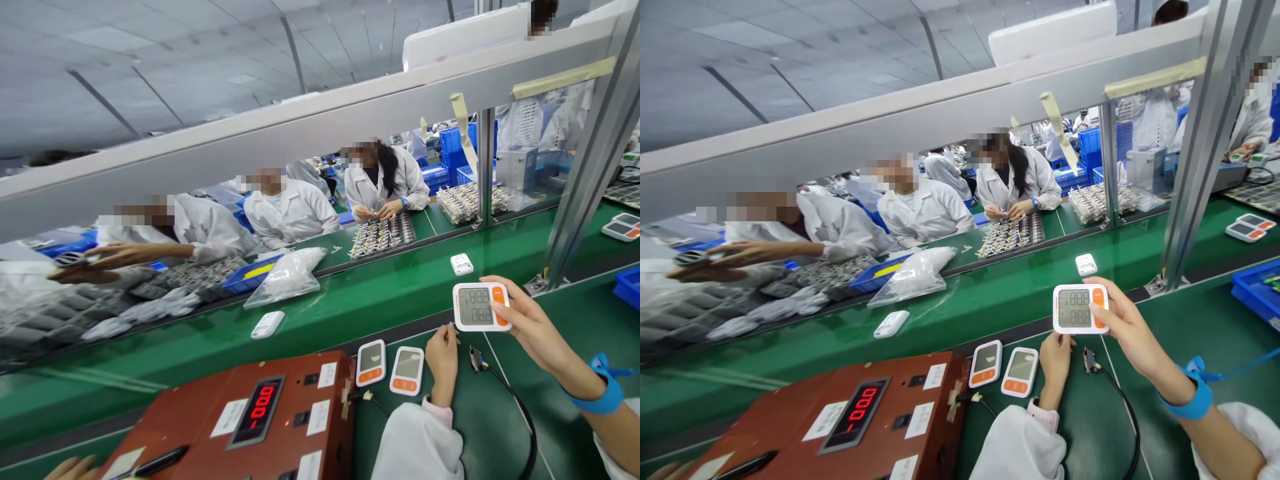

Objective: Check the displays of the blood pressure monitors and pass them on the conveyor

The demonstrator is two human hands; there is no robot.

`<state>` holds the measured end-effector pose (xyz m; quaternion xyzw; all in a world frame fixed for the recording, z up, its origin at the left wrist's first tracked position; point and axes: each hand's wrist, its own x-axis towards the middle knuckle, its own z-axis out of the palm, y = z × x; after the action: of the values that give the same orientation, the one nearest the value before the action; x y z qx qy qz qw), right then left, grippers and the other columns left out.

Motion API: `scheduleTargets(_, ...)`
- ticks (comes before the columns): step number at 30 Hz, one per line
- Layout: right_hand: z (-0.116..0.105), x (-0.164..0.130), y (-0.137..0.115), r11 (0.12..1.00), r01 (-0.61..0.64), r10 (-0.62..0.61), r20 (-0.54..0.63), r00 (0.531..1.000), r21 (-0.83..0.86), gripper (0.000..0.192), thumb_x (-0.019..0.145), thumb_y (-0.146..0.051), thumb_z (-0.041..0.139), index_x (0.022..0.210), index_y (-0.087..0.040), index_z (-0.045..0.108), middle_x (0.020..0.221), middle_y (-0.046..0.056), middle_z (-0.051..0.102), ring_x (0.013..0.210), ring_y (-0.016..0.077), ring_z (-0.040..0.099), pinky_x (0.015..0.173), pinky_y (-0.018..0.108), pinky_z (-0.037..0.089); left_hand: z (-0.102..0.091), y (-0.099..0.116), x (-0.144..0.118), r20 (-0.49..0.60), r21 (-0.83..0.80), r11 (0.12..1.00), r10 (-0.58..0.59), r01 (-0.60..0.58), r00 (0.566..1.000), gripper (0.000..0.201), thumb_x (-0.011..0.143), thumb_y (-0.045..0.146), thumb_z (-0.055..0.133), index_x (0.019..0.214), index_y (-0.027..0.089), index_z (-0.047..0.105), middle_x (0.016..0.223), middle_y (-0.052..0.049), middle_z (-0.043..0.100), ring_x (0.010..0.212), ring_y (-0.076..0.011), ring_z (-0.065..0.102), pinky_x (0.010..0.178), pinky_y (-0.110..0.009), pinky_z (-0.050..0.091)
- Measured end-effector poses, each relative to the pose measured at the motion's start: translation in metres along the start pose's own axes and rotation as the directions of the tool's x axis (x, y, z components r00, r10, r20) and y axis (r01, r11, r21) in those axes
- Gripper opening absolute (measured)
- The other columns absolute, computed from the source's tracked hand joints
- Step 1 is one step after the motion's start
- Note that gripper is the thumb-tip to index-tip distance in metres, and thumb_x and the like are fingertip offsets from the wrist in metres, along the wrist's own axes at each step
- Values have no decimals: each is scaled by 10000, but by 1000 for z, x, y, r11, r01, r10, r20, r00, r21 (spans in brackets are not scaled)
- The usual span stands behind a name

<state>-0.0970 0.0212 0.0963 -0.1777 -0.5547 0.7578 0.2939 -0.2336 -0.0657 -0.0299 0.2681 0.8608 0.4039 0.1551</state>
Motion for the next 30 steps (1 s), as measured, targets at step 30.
scheduleTargets(30, -4, 8, 9, 990, 32, -35, -17, 999, -137, 466, 828, -447, 658, 1234, -265, 522, 1144, 39, 610, 947, 199, 611, 763, 264, 509, 10, -10, 11, 86, -333, 931, 187, -149, 979, 390, 861, 438, 419, 689, 173, 648, 609, -29, 661, 554, -163, 610, 579, -244, 432)
